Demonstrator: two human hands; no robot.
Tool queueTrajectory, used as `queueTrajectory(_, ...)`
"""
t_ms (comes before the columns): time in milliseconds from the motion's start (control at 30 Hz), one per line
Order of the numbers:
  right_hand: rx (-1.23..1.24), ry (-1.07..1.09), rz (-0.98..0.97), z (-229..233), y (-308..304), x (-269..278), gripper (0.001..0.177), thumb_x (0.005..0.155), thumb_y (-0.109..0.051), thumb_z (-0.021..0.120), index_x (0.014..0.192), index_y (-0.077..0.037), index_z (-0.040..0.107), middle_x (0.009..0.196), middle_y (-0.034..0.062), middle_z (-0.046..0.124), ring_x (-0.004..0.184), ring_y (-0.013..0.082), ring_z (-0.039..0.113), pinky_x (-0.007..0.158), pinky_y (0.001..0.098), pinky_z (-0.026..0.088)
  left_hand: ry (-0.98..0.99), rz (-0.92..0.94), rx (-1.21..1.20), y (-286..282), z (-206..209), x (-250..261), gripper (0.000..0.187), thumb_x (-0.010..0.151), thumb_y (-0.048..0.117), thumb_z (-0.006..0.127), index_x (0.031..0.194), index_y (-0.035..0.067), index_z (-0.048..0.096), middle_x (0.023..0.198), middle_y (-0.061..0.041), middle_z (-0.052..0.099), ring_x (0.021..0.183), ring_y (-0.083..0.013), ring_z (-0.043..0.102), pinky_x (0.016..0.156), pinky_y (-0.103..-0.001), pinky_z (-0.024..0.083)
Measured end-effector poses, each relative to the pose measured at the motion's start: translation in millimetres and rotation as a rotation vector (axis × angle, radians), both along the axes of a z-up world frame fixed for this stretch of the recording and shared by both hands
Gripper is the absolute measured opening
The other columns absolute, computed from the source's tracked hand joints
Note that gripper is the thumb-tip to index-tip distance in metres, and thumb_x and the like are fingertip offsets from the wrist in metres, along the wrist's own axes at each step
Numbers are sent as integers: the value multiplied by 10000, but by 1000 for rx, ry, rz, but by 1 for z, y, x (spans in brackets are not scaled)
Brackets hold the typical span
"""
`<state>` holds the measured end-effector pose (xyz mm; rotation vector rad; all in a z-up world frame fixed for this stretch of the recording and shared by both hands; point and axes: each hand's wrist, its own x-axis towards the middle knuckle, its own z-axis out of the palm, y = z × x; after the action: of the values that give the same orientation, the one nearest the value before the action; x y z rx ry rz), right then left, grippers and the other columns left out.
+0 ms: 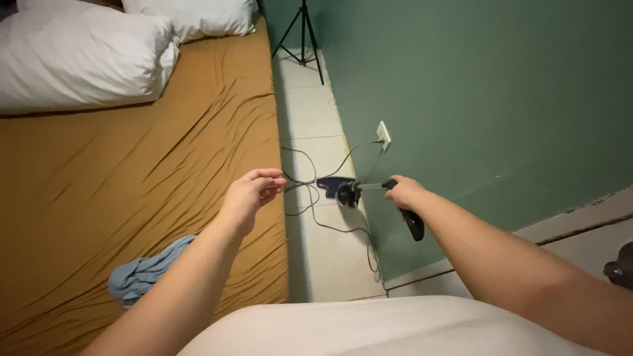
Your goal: The person unplugs the power cord of a vacuum cleaner from a wall outlet and wraps the cord around the handle of the vacuum cleaner by hand.
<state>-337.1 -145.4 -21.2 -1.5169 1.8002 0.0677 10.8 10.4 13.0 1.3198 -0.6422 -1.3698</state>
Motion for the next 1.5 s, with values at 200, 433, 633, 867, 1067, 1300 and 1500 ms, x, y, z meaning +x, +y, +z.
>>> queueTrajectory(200, -37, 47, 32, -30, 18, -11, 748, 870, -163, 687, 1553, -248, 394, 1125, 203, 709, 732, 422, 752, 640, 507, 622, -4, -5, 5, 1, 4, 2, 269, 962, 94, 504, 1151, 45, 689, 1016, -50, 751, 923, -145, 666, 927, -309, 523)
queueTrajectory(433, -375, 134, 452, -108, 9, -64, 667, 834, -289, 796, 1432, -213, 509, 1168, 188, 708, 851, 358, 715, 709, 472, 596, -9, 28, 21, 10, 5, 12, 264, 961, 90, 511, 1142, 34, 694, 1011, -56, 747, 913, -149, 665, 918, -321, 520)
queueTrajectory(633, 11, 5, 21, -43, -5, -31, 710, 898, -249, 735, 1545, -262, 441, 1078, 237, 710, 757, 353, 699, 639, 512, 623, -9, 26, 32, 9, 2, 4, 267, 958, 84, 511, 1145, 36, 696, 1002, -56, 750, 905, -146, 663, 910, -319, 518)
queueTrajectory(867, -47, -15, -11, -63, 16, -19, 793, 872, -199, 764, 1554, -310, 374, 966, 144, 691, 627, 324, 686, 568, 507, 610, -17, -17, 14, 4, 7, -2, 266, 950, 85, 519, 1146, 42, 694, 1009, -55, 755, 904, -143, 660, 913, -306, 517)
queueTrajectory(1067, 73, 39, -46, -34, 37, -27, 718, 931, -233, 699, 1572, -314, 386, 951, 231, 696, 649, 324, 663, 562, 513, 600, -9, 8, 28, 3, 11, 3, 258, 962, 85, 508, 1144, 42, 687, 1011, -53, 750, 912, -142, 668, 904, -306, 511)
queueTrajectory(1300, 25, 35, -33, -19, 16, -18, 770, 902, -223, 736, 1573, -297, 366, 910, 199, 687, 618, 335, 668, 528, 520, 603, -18, 27, 19, 1, 9, 2, 274, 971, 84, 493, 1157, 35, 688, 1006, -54, 746, 895, -137, 653, 904, -304, 522)
queueTrajectory(1500, 12, 29, -8, -40, -10, -13, 762, 906, -263, 737, 1576, -287, 376, 946, 219, 705, 647, 338, 673, 563, 512, 602, 17, 24, 23, -4, 3, -1, 274, 976, 85, 491, 1162, 27, 683, 1003, -60, 747, 888, -149, 653, 897, -310, 514)
